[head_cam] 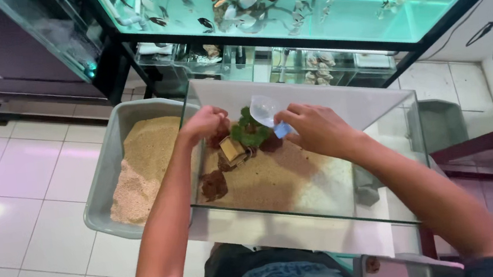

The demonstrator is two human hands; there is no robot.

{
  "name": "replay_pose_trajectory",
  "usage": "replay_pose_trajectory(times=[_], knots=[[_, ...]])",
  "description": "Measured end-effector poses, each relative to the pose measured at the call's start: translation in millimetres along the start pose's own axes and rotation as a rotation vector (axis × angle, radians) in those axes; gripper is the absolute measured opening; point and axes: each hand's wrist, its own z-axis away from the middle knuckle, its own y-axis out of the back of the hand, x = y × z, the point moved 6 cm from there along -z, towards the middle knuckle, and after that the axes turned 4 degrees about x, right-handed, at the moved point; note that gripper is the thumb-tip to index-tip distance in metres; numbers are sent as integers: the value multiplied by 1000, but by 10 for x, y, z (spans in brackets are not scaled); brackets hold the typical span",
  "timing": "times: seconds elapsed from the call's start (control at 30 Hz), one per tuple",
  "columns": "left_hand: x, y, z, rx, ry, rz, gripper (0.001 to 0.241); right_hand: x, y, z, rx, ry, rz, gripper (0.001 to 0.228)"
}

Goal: The person adds substrate to an aquarium and places decorative wood and a plant inside, using a small plastic container to pour the sand and then positioning the plant by hand.

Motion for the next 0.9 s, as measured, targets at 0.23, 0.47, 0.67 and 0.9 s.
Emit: replay_pose_trajectory(times=[0.23,0.47,0.67,0.9], knots=[[-423,-280,-469,-449,335,-561,45,54,-327,111,-82,-47,22,43],[-1312,-501,-1035,-485,218,-640,31,232,-255,290,-172,-281,-32,42],[-1461,-564,-1223,-256,471,-84,29,226,-131,262,-193,-362,-145,39],[-1151,-575,-1079,-149,544,121,25,283,-219,188,-179,-420,-179,37]])
